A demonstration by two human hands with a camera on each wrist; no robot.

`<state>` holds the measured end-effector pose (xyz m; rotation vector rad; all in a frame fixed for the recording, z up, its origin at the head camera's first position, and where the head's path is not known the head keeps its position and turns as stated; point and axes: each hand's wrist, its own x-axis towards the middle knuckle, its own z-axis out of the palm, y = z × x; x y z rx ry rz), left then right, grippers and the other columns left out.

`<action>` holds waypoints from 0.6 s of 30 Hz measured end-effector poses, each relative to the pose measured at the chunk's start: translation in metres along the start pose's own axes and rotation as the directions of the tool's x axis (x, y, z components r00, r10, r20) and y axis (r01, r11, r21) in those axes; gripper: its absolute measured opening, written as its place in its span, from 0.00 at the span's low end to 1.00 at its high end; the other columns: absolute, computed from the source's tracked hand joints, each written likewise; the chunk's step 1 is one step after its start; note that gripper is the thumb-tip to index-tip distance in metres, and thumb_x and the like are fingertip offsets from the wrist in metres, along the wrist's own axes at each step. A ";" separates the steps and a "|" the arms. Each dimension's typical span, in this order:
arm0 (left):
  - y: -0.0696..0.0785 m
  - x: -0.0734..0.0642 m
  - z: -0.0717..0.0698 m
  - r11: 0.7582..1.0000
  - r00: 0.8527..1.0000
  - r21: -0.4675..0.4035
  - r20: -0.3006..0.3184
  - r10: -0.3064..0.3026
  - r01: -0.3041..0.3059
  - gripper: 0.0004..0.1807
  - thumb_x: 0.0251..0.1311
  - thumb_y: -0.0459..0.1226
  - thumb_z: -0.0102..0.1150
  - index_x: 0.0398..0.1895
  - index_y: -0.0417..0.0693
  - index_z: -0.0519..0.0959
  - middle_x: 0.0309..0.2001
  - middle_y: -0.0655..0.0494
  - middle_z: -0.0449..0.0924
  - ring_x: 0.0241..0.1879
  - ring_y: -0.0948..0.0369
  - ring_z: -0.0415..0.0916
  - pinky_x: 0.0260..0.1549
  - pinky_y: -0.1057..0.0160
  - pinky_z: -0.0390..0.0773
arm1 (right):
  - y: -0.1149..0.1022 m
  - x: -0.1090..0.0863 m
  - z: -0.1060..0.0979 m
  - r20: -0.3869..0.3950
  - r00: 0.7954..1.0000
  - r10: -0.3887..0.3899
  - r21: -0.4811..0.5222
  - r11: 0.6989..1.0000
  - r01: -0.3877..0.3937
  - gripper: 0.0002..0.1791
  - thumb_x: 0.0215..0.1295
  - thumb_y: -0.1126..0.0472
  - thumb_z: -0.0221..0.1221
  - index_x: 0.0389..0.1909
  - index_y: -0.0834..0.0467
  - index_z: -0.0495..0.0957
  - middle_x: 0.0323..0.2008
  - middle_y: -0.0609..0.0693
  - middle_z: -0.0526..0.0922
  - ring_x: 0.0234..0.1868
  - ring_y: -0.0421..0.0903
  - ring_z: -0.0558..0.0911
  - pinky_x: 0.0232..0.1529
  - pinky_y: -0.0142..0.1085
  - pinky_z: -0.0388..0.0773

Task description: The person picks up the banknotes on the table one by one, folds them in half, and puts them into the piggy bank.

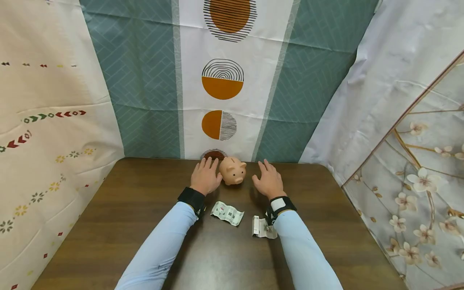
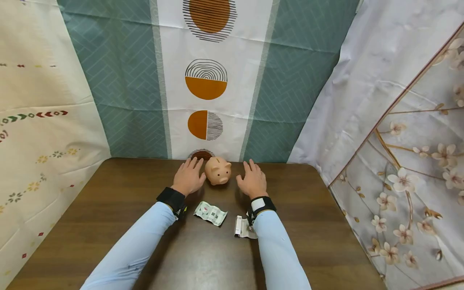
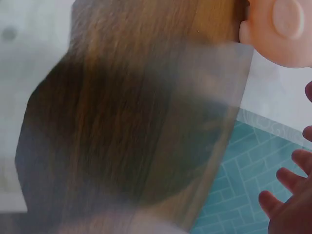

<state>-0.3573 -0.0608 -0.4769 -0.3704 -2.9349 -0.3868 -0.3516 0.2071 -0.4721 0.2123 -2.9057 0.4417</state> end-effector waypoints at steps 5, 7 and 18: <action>0.014 -0.005 -0.004 0.997 0.995 0.029 -0.062 0.074 -0.072 0.34 0.75 0.50 0.43 0.80 0.50 0.58 0.79 0.43 0.59 0.80 0.43 0.53 0.78 0.44 0.55 | 0.004 -0.006 -0.005 0.002 0.999 -0.038 0.023 0.999 0.038 0.35 0.74 0.48 0.52 0.79 0.54 0.60 0.80 0.58 0.56 0.79 0.61 0.60 0.74 0.62 0.61; 0.021 -0.008 -0.005 0.993 0.990 0.041 -0.085 0.116 -0.113 0.34 0.75 0.50 0.44 0.80 0.49 0.59 0.79 0.43 0.60 0.79 0.43 0.53 0.78 0.45 0.55 | 0.005 -0.009 -0.008 -0.010 0.997 -0.074 0.031 0.997 0.075 0.34 0.74 0.48 0.52 0.78 0.55 0.62 0.80 0.57 0.59 0.78 0.61 0.61 0.73 0.62 0.62; 0.067 -0.032 0.009 0.843 0.774 0.121 -0.345 0.531 -0.524 0.27 0.69 0.45 0.60 0.65 0.38 0.77 0.62 0.42 0.80 0.66 0.46 0.75 0.69 0.51 0.72 | 0.017 -0.041 -0.018 -0.071 0.960 -0.270 0.126 0.953 0.277 0.22 0.72 0.52 0.60 0.62 0.59 0.80 0.68 0.57 0.76 0.70 0.58 0.74 0.68 0.57 0.71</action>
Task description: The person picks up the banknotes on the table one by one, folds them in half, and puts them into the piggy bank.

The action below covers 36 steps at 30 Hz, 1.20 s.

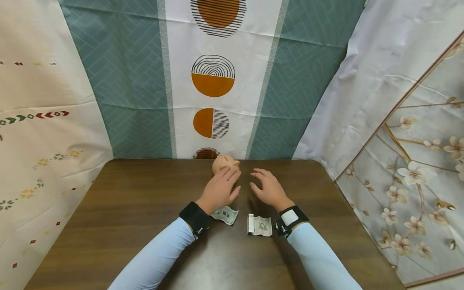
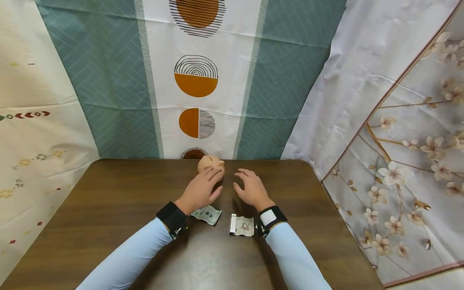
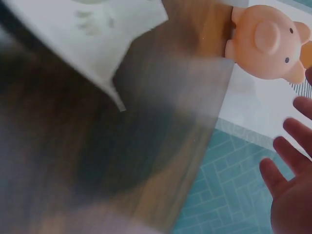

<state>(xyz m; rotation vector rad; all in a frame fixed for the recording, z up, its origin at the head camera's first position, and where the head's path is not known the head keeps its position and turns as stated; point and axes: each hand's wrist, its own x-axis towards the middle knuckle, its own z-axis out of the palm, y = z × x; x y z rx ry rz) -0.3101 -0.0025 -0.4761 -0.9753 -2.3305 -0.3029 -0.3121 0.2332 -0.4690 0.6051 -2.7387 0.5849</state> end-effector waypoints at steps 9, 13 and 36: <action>0.041 -0.011 0.010 0.993 0.962 -0.097 0.258 0.086 -0.063 0.21 0.73 0.51 0.55 0.57 0.46 0.82 0.54 0.52 0.82 0.61 0.53 0.77 0.64 0.57 0.75 | 0.001 -0.031 -0.001 0.103 0.988 -0.111 0.054 0.993 0.106 0.11 0.70 0.56 0.64 0.46 0.58 0.86 0.57 0.57 0.83 0.60 0.55 0.81 0.59 0.52 0.79; 0.055 -0.015 0.010 0.988 0.931 -0.145 0.349 0.110 -0.062 0.21 0.73 0.51 0.55 0.57 0.47 0.82 0.51 0.53 0.80 0.55 0.55 0.77 0.57 0.58 0.79 | -0.001 -0.041 -0.001 0.146 0.979 -0.143 0.056 0.989 0.136 0.09 0.68 0.58 0.64 0.44 0.58 0.87 0.54 0.57 0.84 0.56 0.54 0.82 0.56 0.51 0.81; 0.087 -0.023 0.017 0.999 0.898 -0.038 0.439 0.038 -0.023 0.28 0.71 0.62 0.52 0.47 0.48 0.84 0.45 0.55 0.75 0.50 0.58 0.76 0.48 0.62 0.81 | 0.003 -0.088 0.000 0.218 0.973 -0.077 -0.055 0.994 0.091 0.13 0.62 0.50 0.71 0.41 0.55 0.88 0.52 0.51 0.81 0.54 0.49 0.78 0.53 0.47 0.81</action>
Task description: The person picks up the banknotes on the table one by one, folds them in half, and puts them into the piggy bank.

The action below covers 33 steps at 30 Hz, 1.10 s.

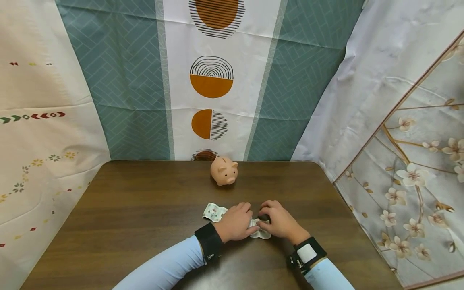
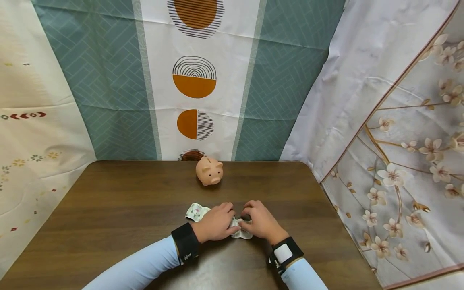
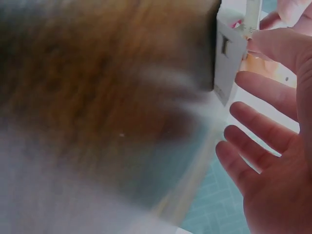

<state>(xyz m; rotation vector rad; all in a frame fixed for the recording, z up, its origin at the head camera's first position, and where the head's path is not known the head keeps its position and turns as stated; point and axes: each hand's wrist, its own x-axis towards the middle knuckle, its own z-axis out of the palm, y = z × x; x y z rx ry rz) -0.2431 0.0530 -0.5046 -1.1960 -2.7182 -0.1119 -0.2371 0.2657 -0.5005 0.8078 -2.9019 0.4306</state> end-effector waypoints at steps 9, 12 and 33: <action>0.002 -0.002 0.001 0.999 0.999 0.028 0.031 -0.023 0.022 0.27 0.69 0.61 0.55 0.48 0.49 0.83 0.50 0.54 0.76 0.55 0.56 0.75 0.52 0.60 0.81 | 0.000 -0.001 0.007 0.020 0.999 0.051 0.010 0.999 -0.051 0.17 0.57 0.46 0.74 0.41 0.52 0.88 0.53 0.51 0.82 0.55 0.49 0.77 0.54 0.47 0.81; 0.002 -0.002 0.003 0.999 0.999 0.043 0.037 -0.030 0.028 0.26 0.67 0.61 0.57 0.49 0.50 0.82 0.50 0.54 0.76 0.55 0.56 0.75 0.52 0.60 0.80 | 0.000 -0.001 0.008 0.023 0.998 0.050 0.023 0.998 -0.051 0.15 0.57 0.46 0.74 0.38 0.51 0.87 0.54 0.51 0.82 0.55 0.50 0.77 0.54 0.47 0.80; -0.010 -0.007 0.003 0.981 0.999 -0.190 0.005 -0.044 0.044 0.21 0.57 0.56 0.73 0.41 0.52 0.80 0.40 0.59 0.77 0.39 0.60 0.73 0.42 0.65 0.76 | 0.005 -0.005 -0.003 0.150 0.988 0.046 0.471 0.875 -0.112 0.14 0.59 0.52 0.74 0.33 0.49 0.76 0.25 0.39 0.77 0.26 0.34 0.74 0.28 0.28 0.72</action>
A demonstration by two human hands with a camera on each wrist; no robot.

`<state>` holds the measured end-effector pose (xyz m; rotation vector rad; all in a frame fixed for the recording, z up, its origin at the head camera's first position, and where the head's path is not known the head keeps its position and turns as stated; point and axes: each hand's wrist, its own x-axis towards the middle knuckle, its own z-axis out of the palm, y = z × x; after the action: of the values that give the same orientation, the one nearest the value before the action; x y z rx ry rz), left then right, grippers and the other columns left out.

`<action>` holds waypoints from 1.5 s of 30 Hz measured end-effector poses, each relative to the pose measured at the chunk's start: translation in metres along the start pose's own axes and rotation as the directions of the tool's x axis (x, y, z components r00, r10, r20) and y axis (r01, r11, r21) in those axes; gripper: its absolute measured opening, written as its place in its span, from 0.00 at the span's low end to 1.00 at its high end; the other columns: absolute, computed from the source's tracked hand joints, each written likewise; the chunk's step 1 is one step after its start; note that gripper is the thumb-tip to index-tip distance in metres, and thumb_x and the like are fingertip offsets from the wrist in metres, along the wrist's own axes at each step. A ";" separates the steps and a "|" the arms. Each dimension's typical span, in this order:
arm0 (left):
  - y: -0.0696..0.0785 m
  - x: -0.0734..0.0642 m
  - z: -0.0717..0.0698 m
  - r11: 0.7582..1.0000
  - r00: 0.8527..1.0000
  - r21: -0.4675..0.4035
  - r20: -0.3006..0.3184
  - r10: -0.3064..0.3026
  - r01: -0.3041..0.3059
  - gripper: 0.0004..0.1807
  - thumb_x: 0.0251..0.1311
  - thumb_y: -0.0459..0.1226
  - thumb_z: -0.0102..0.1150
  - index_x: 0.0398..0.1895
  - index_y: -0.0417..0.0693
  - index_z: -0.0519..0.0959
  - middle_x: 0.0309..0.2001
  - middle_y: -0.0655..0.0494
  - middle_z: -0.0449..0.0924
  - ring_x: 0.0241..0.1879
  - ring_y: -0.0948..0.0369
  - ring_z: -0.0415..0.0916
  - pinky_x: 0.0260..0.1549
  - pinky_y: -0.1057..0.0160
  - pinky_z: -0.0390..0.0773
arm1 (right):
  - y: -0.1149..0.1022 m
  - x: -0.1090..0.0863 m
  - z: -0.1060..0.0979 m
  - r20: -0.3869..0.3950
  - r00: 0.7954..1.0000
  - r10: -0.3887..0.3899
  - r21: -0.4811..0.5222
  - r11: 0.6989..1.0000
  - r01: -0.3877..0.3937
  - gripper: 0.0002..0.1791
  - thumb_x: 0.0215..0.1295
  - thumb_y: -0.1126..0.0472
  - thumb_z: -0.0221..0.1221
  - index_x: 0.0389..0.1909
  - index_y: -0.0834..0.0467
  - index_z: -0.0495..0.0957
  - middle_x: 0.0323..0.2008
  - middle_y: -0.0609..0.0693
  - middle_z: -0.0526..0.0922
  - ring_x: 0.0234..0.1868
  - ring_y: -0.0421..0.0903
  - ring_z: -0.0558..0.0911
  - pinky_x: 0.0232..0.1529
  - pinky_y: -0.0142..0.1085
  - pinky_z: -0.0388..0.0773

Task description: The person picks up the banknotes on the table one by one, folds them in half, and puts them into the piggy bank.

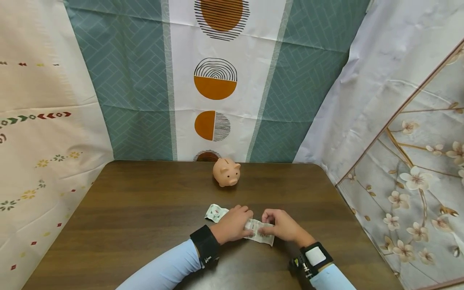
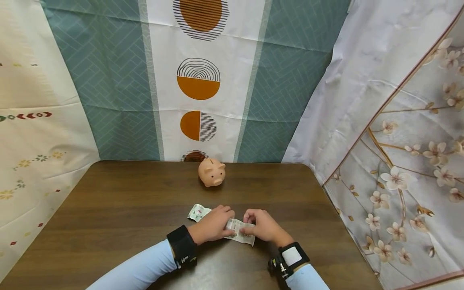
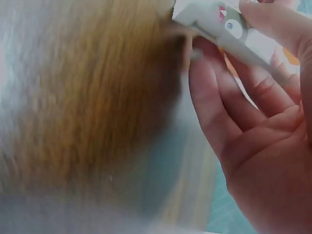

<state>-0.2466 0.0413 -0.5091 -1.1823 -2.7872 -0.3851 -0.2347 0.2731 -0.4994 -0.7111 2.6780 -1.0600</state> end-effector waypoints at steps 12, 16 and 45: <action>-0.024 -0.012 -0.015 0.776 0.991 -0.626 -0.033 -0.131 0.081 0.12 0.55 0.44 0.77 0.29 0.56 0.79 0.28 0.61 0.79 0.29 0.66 0.70 0.31 0.71 0.70 | -0.004 -0.003 -0.001 -0.134 0.991 0.008 0.254 0.967 0.026 0.08 0.64 0.57 0.71 0.40 0.54 0.83 0.32 0.48 0.85 0.28 0.38 0.81 0.27 0.34 0.81; -0.030 -0.018 -0.023 0.655 0.988 -0.751 -0.020 -0.151 0.085 0.09 0.59 0.40 0.74 0.34 0.53 0.80 0.31 0.61 0.80 0.29 0.68 0.73 0.29 0.70 0.74 | -0.015 0.002 -0.003 -0.147 0.989 0.035 0.311 0.950 0.013 0.11 0.63 0.57 0.71 0.44 0.54 0.84 0.36 0.49 0.86 0.30 0.40 0.82 0.30 0.35 0.83; -0.069 -0.060 -0.098 0.486 0.880 -0.874 -0.215 -0.424 0.021 0.22 0.57 0.30 0.74 0.55 0.37 0.80 0.34 0.42 0.85 0.28 0.58 0.83 0.29 0.50 0.87 | -0.086 0.054 -0.002 -0.408 0.908 0.101 0.392 0.917 0.074 0.12 0.56 0.58 0.76 0.37 0.60 0.89 0.34 0.57 0.89 0.28 0.41 0.81 0.28 0.33 0.81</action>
<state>-0.2557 -0.0726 -0.4391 -0.6166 -2.3093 -1.9782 -0.2507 0.1936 -0.4386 -0.4166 2.6342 -1.8732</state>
